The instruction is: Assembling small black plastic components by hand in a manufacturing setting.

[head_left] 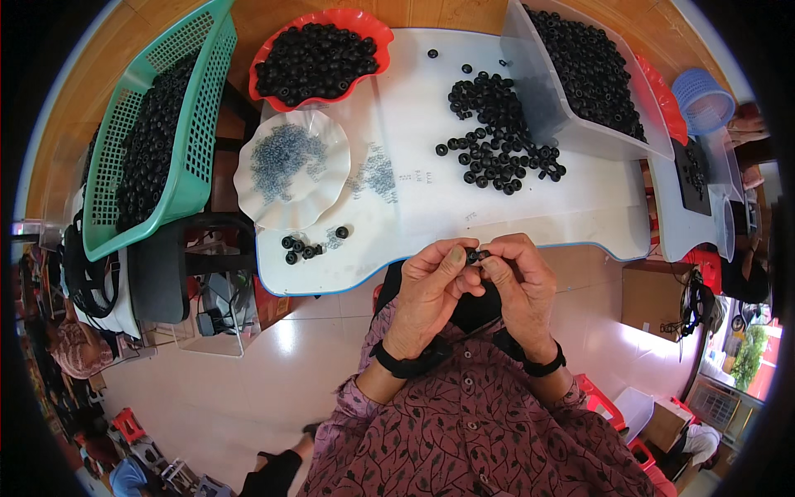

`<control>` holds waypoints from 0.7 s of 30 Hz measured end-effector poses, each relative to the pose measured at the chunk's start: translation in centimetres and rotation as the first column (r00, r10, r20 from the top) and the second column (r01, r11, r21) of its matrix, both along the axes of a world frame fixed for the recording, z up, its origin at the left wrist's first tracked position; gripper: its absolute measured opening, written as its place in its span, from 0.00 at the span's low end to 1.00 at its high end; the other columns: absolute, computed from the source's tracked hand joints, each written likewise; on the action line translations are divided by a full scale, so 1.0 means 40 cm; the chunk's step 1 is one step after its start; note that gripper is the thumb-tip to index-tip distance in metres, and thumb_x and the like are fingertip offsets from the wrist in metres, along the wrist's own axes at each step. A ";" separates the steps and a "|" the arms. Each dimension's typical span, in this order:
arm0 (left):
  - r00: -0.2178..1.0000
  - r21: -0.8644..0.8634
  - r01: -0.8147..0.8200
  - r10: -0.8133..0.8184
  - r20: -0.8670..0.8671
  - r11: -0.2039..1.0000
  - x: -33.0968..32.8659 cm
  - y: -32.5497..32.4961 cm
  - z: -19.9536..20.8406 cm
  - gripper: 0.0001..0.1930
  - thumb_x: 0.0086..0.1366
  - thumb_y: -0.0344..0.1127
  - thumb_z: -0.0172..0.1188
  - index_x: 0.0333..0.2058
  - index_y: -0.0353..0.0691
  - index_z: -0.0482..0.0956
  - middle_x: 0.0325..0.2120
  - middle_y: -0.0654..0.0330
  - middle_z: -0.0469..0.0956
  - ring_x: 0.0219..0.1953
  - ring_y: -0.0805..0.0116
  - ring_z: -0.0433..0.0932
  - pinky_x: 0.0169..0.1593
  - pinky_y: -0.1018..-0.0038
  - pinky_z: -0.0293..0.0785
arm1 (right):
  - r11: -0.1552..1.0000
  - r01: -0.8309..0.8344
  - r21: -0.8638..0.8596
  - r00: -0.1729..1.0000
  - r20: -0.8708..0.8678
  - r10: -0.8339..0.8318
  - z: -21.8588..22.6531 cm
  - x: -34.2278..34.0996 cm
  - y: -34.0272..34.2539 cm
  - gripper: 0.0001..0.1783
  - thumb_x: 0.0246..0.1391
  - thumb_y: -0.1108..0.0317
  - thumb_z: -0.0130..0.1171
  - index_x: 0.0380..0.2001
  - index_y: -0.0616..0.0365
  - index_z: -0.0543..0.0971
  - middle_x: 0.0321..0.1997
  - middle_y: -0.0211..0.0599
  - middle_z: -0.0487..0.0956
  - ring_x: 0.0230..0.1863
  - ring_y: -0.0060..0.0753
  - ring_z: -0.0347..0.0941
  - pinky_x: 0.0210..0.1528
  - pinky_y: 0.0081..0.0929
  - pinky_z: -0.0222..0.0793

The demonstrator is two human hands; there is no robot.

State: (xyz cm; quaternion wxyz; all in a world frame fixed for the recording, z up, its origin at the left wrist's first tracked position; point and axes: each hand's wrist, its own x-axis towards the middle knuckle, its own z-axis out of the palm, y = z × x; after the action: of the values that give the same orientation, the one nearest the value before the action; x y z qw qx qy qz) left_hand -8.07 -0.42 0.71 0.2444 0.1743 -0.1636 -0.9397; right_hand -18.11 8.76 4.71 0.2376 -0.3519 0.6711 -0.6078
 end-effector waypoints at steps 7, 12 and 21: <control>1.000 -0.005 -0.003 0.003 0.021 1.000 0.001 0.002 0.007 0.12 0.69 0.33 0.54 0.45 0.31 0.77 0.26 0.58 0.79 0.26 0.73 0.79 0.33 0.79 0.81 | 1.000 0.008 0.009 0.994 -0.110 -0.007 -0.002 -0.002 0.000 0.06 0.58 0.79 0.56 0.39 0.64 0.76 0.38 0.37 0.75 0.36 0.24 0.75 0.39 0.20 0.72; 0.998 -0.043 -0.014 0.017 0.054 0.999 0.003 0.004 0.006 0.12 0.69 0.34 0.54 0.46 0.32 0.77 0.26 0.58 0.79 0.26 0.72 0.80 0.34 0.78 0.80 | 0.999 0.025 0.043 0.975 -0.221 -0.015 0.008 -0.001 -0.004 0.07 0.57 0.79 0.57 0.39 0.63 0.76 0.37 0.39 0.75 0.35 0.27 0.75 0.38 0.21 0.72; 0.998 -0.122 -0.042 0.047 0.042 0.992 0.005 0.010 -0.009 0.12 0.69 0.33 0.55 0.47 0.33 0.77 0.26 0.59 0.80 0.28 0.72 0.79 0.35 0.76 0.80 | 0.998 0.021 0.060 0.905 -0.424 0.007 0.020 0.002 -0.012 0.08 0.54 0.81 0.58 0.39 0.63 0.76 0.39 0.41 0.74 0.33 0.32 0.76 0.35 0.24 0.73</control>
State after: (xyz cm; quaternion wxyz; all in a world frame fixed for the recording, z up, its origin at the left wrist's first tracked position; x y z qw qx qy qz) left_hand -7.87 -0.03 0.33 0.2718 0.1838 -0.2221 -0.9182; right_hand -18.01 8.27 5.50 0.0948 -0.4656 0.7267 -0.4962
